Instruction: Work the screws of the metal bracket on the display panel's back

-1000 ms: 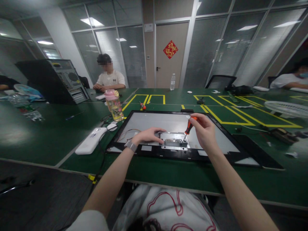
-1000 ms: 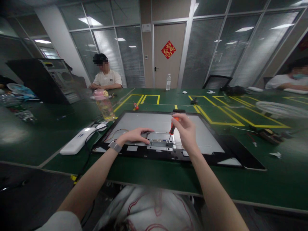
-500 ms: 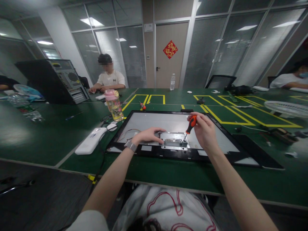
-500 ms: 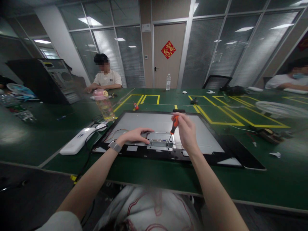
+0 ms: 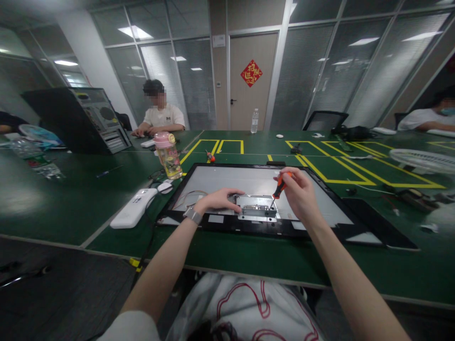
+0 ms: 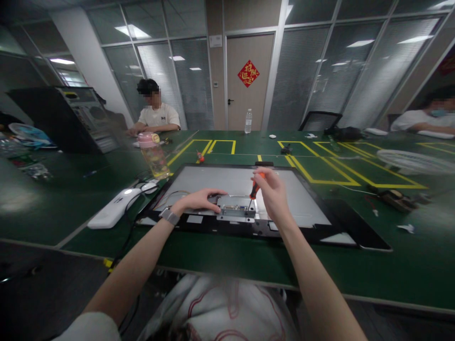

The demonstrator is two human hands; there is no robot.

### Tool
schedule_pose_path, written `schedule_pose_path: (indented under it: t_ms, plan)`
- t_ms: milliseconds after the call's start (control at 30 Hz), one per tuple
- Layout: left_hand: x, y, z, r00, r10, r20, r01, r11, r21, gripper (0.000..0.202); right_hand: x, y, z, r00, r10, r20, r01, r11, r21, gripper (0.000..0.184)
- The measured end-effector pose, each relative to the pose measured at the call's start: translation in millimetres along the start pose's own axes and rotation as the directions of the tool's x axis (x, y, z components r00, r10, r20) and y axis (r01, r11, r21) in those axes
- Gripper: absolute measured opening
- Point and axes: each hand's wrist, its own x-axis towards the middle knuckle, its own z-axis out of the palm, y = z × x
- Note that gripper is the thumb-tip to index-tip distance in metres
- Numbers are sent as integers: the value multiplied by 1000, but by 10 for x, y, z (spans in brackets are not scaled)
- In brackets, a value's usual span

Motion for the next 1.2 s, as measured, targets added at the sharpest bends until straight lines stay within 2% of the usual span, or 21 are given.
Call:
schedule_pose_path:
  t_ms: [300,600,800,1000,1200]
  plan:
    - [6,-9,-1,1000,7,8,-7,1000,-12,75,-7,-22,-2,995,-9,101,9,1000,2,26]
    - [-1,13,-6,1000,2,13,-2,1000,-20,76,-41,-65,24,993,-117,14,117,959,-257,19]
    - [-9,22,-1,1000,-10,7,10,1000,-29,75,-48,-54,29,992,-72,101,97,956,-278,33]
    - [-3,21,1,1000,2,11,-2,1000,-22,75,-76,-24,30,964,-236,123,266,832,-487,29]
    - [-5,12,-8,1000,1,14,0,1000,-18,75,-83,-19,18,970,-147,191,221,860,-461,38]
